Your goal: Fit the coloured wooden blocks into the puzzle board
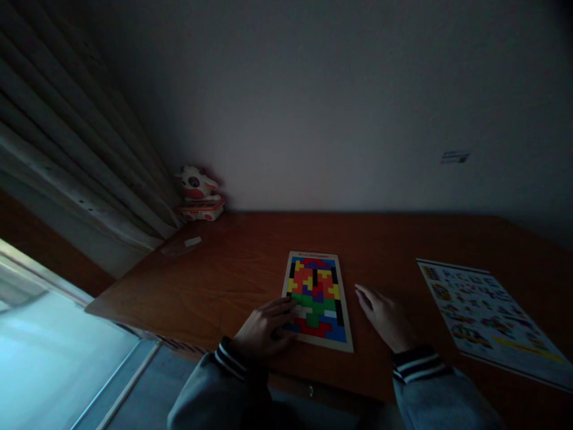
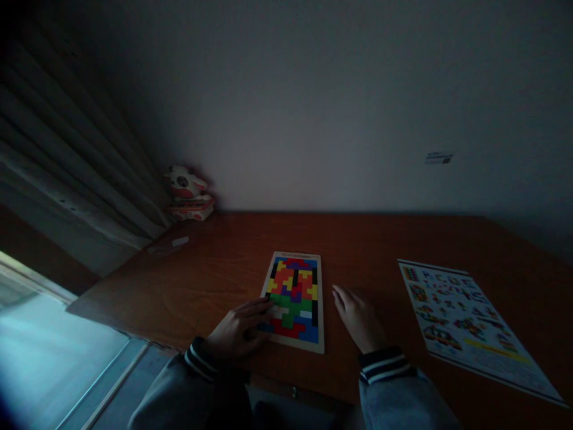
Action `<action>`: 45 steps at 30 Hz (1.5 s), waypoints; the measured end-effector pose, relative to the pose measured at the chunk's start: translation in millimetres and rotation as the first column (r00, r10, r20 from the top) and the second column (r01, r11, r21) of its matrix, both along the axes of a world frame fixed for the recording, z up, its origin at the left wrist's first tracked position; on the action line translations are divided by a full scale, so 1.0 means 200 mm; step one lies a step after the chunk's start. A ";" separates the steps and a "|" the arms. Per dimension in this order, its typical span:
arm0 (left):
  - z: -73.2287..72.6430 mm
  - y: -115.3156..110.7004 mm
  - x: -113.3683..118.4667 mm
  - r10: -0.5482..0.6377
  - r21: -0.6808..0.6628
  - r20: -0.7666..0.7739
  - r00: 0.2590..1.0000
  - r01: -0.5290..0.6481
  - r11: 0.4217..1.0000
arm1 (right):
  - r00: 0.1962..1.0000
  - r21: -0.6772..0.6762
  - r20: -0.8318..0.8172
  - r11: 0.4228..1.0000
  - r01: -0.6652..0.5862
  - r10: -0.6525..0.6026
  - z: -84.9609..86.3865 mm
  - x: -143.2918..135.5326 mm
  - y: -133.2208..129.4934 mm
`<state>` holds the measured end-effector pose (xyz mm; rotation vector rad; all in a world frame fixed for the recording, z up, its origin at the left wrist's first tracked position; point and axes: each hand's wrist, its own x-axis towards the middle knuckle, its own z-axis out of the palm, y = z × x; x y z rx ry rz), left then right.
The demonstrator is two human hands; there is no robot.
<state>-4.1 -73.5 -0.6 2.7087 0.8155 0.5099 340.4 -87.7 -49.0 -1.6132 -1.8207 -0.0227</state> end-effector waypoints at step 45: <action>-0.01 0.03 0.08 0.048 0.084 -0.026 0.999 -0.046 0.995 | 0.944 -0.041 0.038 0.944 -0.328 0.329 0.12 -0.42 -0.15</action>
